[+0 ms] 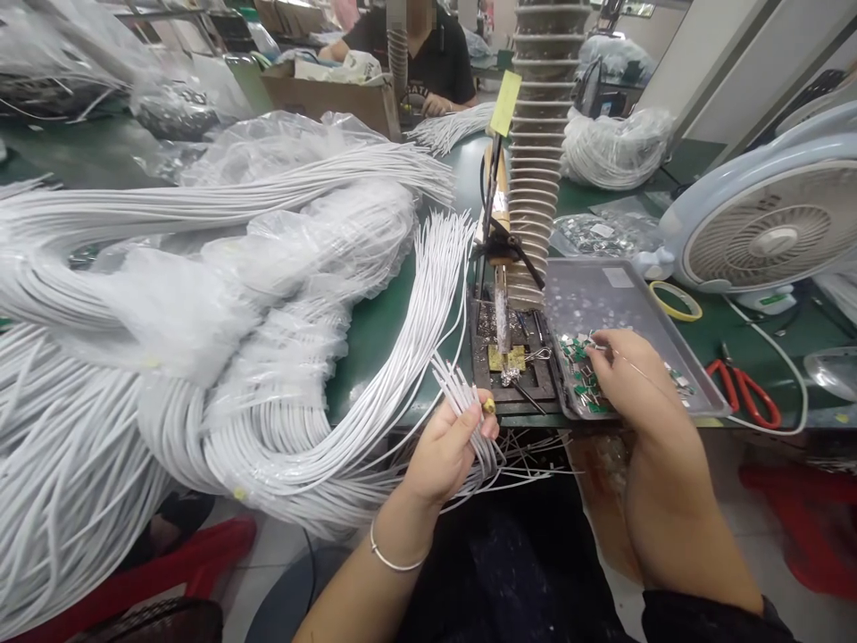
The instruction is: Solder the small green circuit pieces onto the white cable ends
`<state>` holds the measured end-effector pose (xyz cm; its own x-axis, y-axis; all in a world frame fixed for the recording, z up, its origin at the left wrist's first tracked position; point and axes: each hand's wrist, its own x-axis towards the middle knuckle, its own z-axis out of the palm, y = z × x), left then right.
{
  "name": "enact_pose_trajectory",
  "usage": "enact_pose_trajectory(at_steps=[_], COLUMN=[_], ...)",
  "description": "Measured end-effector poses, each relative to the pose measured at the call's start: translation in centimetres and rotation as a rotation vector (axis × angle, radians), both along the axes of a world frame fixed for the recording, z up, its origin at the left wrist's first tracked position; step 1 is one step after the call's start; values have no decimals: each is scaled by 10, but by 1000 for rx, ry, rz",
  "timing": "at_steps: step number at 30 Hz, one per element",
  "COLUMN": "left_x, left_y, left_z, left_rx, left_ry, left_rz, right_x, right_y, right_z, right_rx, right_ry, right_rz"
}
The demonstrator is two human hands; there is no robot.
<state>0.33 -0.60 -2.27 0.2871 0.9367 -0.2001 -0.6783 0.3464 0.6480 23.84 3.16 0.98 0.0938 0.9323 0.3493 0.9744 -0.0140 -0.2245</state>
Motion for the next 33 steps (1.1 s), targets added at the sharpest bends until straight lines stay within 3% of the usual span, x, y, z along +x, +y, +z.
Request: enact_pose_trajectory(at_steps=[9,15,19,25,33], left_x=[1,2,3,7,8], left_y=[-2,-2,-2,-5,-7], left_z=[1,-1,-2,2,8], left_rx=[37,78,97,117,151], left_ry=[96,168,179,183,210], left_rz=[-19,-78,-76,-128,-138], right_x=[-5,-7,-21,-66,-91], right_y=[-1,-5,-22,-55,-56], right_z=[-2,2,8,11,1], right_rx=[-48,90,145,148,4], right_ry=[-58,69,215,514,661], right_rz=[-24,-19,65,263,453])
